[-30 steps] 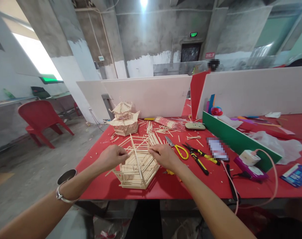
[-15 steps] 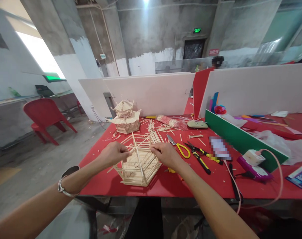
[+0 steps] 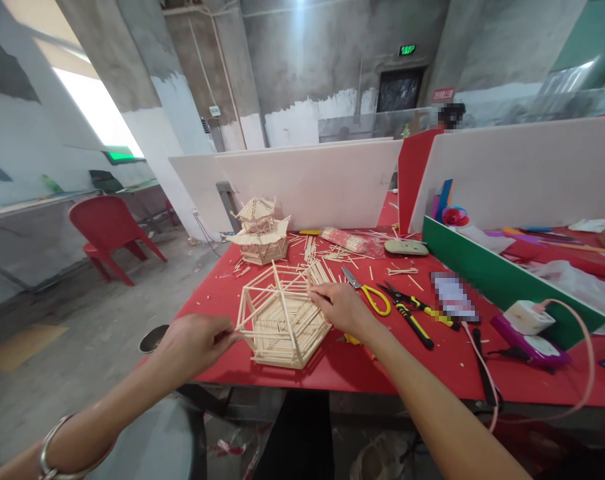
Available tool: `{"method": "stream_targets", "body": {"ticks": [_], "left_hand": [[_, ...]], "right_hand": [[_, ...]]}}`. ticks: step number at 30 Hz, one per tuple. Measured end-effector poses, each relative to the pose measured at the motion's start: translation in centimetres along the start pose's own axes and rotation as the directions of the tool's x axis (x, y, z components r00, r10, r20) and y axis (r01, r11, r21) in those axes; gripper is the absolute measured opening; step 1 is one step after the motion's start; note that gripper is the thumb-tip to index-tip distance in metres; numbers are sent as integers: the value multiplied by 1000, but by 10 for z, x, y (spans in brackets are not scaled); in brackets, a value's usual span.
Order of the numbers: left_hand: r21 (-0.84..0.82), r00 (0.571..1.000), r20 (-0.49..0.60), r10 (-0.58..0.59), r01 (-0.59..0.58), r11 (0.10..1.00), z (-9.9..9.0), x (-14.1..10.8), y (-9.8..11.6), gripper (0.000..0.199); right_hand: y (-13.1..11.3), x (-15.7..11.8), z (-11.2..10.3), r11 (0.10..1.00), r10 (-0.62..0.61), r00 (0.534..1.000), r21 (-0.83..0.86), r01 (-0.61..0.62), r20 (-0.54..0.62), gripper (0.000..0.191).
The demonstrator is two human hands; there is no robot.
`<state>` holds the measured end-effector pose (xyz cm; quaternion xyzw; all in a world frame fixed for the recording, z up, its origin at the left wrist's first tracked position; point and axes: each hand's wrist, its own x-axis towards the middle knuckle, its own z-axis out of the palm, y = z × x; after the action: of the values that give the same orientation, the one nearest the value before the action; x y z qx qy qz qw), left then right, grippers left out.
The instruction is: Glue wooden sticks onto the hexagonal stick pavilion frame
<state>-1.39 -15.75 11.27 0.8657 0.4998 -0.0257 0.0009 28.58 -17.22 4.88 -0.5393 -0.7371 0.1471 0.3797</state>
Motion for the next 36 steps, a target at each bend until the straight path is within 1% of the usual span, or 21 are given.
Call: {"method": "stream_targets", "body": {"ticks": [3,6,8,10,13,17,21,23,25,27,28,30,32,36], "left_hand": [[-34,1000,19,18,-17,999,2,2,0,39],[-147,1000,17,25,-23,989,3,2,0,42],[-241,1000,19,6,-1,971,3,3,0,41],[-318,999,43,-6,20,948,2,3,0,40],[-376,997,83,3,29,926,0,2,1,38],[-355,997,68,23,2,935,-1,-1,2,38],[-227,998,69,11,5,974,-5,-2,-3,43],[-187,999,32,-10,16,982,-9,1,-5,47],[-205,998,-66,-13,0,979,-14,8,-3,47],[-240,987,-160,22,-60,969,-17,19,4,41],[-252,985,-160,59,-98,963,-18,26,9,38],[-259,992,-90,90,-111,960,-16,40,18,36],[-272,996,-48,70,-81,959,-11,55,25,34],[-297,999,-27,33,-39,954,-1,73,29,34]], "right_hand": [[0,0,1,1000,1,1000,-7,-1,-1,28],[1,-1,1,1000,-2,1000,-16,2,-6,28],[1,-1,1,1000,-4,1000,-21,4,-11,28],[1,-1,1,1000,-5,1000,-26,4,-15,28],[1,-1,1,999,-8,1000,-34,7,-13,28],[0,0,0,999,-15,1000,-49,14,-6,27],[-1,0,-1,997,-19,1000,-72,20,1,28],[-2,0,-1,996,-20,1000,-82,21,10,28],[-3,1,-1,995,-19,1000,-93,21,18,28],[-3,0,-1,994,-17,1000,-106,19,23,29],[-3,0,-1,993,-15,1000,-114,17,25,30],[-4,0,-1,991,-8,1000,-134,11,27,30],[-6,-1,-1,986,4,1000,-168,0,24,30],[-13,2,-4,966,28,1000,-257,-26,5,28]]}}
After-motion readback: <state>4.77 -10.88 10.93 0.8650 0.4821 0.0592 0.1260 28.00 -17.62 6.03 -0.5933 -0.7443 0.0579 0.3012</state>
